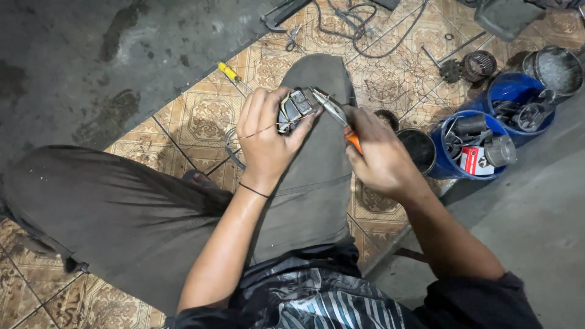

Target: The person uses pliers to pull and adjust copper wires on a motor stator held in their lap. They repeatedly grip and tug the wires while rotating the stator to access different sections.

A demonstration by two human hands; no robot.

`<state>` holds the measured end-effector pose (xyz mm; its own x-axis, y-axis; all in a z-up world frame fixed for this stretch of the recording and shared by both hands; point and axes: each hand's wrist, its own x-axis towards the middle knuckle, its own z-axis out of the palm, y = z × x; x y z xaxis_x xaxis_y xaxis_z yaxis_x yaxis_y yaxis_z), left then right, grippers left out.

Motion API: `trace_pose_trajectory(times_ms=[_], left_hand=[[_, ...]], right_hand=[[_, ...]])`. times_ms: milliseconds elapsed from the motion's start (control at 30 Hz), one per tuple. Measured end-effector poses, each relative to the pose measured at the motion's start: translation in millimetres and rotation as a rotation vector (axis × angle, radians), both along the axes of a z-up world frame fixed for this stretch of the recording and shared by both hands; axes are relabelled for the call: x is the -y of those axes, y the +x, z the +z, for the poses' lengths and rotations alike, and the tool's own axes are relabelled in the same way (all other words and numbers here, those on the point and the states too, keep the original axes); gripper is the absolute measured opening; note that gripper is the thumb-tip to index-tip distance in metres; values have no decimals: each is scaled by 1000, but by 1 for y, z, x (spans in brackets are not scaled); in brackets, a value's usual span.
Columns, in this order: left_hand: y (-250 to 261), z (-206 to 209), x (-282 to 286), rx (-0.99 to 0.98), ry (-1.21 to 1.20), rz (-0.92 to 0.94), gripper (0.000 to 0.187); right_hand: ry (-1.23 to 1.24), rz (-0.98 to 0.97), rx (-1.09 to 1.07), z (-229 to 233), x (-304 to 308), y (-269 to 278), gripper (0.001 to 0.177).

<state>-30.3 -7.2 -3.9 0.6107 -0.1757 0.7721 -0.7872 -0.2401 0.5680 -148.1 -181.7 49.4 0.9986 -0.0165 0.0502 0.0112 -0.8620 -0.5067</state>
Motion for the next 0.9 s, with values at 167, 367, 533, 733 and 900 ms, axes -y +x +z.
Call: trace_pose_trajectory(times_ms=[167,367,533,733,900], left_hand=[[1,-2,-2,28,-10,-8,44],[5,-9,0,34,-13,-24,43],[13,-9,0,84,-62,-76,45],[11,-11,4,122,-63,-91,46],[11,-10,5,165,-73,-122,47]], right_hand=[[-110,38,11,1,8,2,46],[-97,-31,-13,-10,11,11,23],[373,-293,143,-59,-13,8,23],[453,-369,97,-55,-16,-5,22],[699,-402,109,-58,-29,-5,12]])
